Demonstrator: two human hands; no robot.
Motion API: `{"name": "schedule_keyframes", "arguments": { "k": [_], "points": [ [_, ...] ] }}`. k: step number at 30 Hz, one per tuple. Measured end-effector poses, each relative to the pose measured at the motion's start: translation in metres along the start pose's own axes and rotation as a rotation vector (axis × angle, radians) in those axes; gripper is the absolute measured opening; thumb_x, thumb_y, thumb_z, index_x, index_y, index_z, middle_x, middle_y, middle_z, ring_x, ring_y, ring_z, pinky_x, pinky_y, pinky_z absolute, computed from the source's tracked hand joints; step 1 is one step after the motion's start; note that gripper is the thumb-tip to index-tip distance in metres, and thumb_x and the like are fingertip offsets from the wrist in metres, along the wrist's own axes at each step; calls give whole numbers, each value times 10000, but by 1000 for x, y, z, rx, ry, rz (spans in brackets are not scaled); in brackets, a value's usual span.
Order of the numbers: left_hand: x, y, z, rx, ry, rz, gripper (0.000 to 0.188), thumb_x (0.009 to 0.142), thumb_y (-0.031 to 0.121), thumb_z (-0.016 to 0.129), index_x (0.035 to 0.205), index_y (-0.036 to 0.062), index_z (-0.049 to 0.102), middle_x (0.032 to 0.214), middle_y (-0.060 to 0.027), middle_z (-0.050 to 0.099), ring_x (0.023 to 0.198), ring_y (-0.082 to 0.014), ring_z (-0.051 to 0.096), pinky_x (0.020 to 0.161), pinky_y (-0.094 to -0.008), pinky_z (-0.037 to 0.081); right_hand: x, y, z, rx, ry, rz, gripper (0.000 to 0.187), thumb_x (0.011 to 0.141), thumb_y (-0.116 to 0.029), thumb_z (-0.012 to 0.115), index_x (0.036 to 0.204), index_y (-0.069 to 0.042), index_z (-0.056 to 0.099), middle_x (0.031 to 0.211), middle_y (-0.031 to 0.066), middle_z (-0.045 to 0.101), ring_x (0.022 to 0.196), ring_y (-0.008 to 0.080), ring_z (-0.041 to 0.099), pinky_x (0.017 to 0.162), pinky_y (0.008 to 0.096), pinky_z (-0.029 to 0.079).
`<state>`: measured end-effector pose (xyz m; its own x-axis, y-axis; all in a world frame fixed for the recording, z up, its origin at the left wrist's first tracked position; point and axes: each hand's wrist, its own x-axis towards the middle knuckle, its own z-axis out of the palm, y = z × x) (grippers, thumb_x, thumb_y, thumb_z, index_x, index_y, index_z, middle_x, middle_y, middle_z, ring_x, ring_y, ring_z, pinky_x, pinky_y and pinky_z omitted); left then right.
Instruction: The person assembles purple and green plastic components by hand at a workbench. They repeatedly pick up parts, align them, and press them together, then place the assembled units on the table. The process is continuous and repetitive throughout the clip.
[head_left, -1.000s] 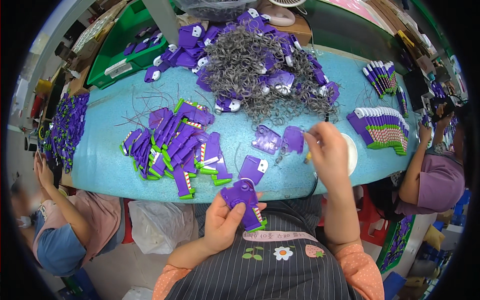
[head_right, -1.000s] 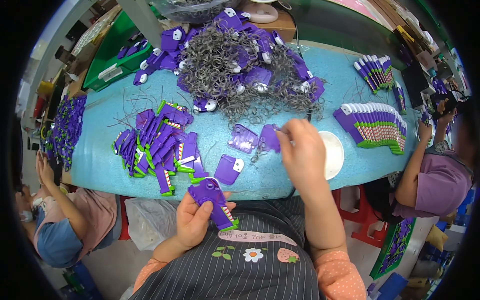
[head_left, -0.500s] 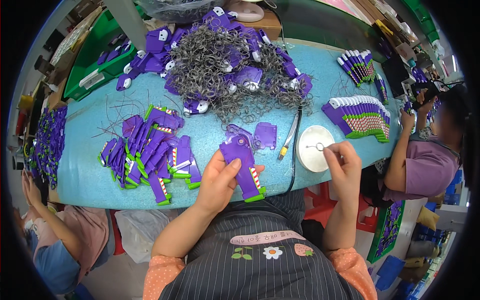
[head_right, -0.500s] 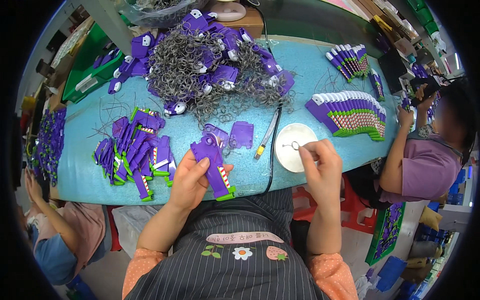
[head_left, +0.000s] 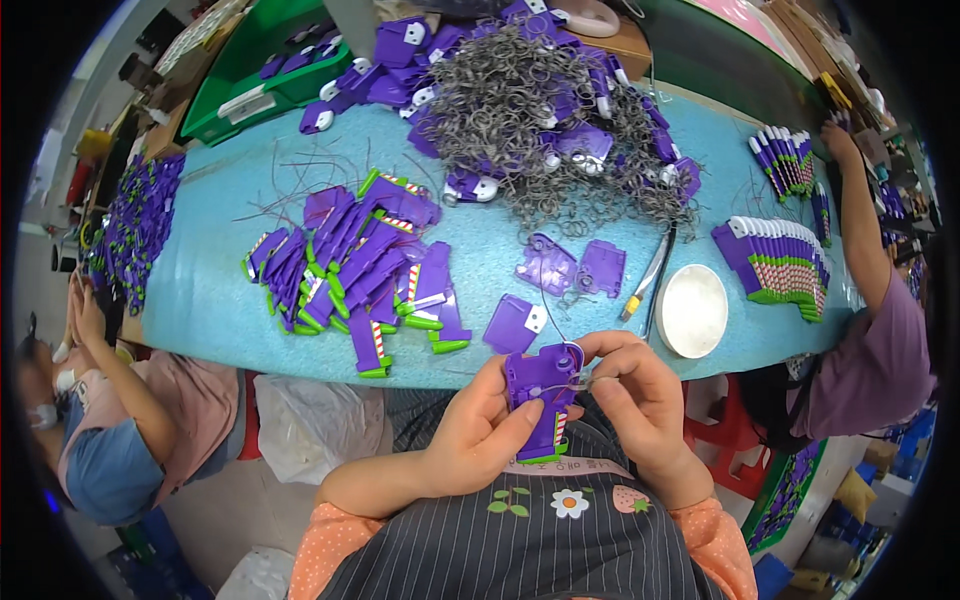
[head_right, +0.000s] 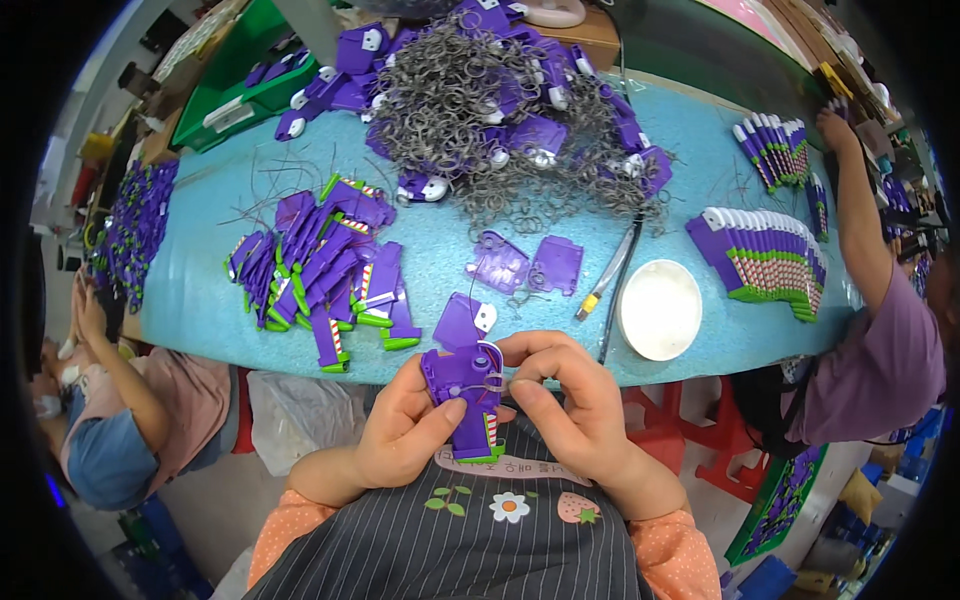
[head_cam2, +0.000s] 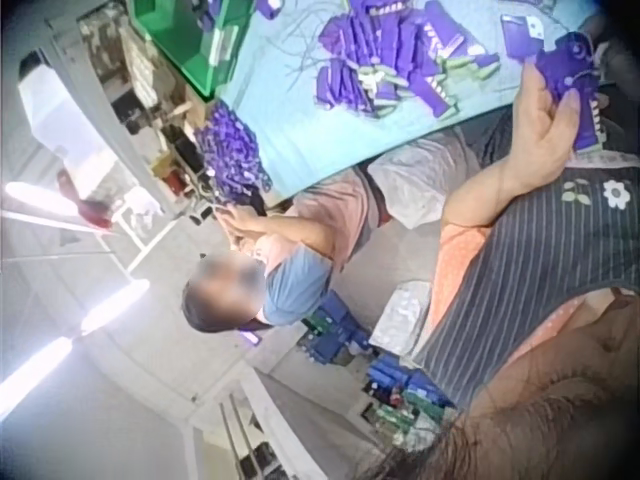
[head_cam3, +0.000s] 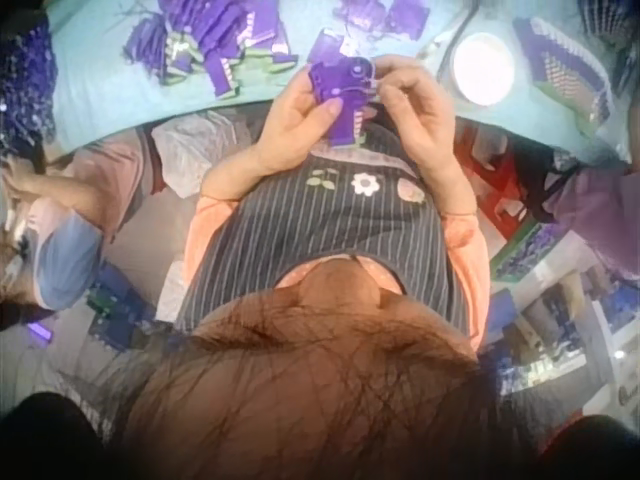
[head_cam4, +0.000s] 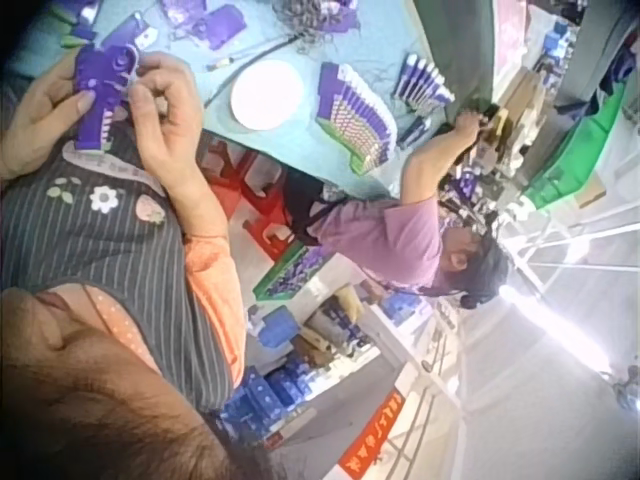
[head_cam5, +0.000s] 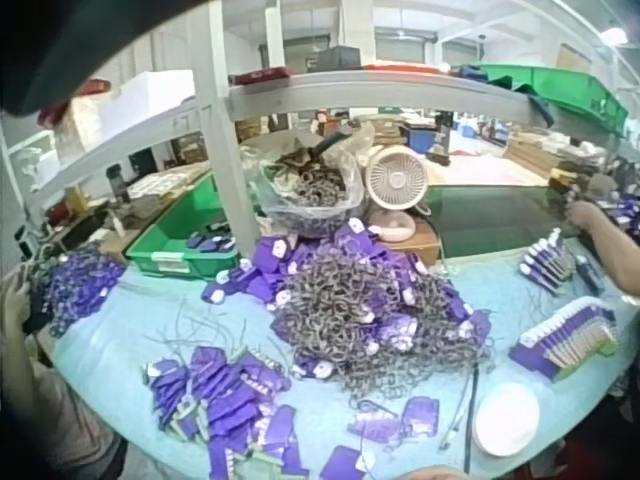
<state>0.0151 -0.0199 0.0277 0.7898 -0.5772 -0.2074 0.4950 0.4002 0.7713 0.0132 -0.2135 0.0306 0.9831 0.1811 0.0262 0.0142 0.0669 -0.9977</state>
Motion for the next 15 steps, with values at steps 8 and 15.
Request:
{"name": "schedule_keyframes", "arguments": {
  "k": [8,15],
  "points": [
    [-10,-5,-4,132,-68,-40,368,950,18,359,1310,-31,300,1246,-170,483,1093,-218,556,925,-330,470,-13,1,4,177,-24,118,60,889,-29,542,908,28,537,1068,158,597,914,145,556,799,276,450],
    [-10,-4,-9,195,-151,-109,364,944,11,362,1301,-35,312,1244,-175,497,1084,-213,566,910,-322,475,-14,0,-3,101,-29,174,58,873,-13,568,877,5,513,907,79,600,797,93,550,709,239,448]
  ]
}}
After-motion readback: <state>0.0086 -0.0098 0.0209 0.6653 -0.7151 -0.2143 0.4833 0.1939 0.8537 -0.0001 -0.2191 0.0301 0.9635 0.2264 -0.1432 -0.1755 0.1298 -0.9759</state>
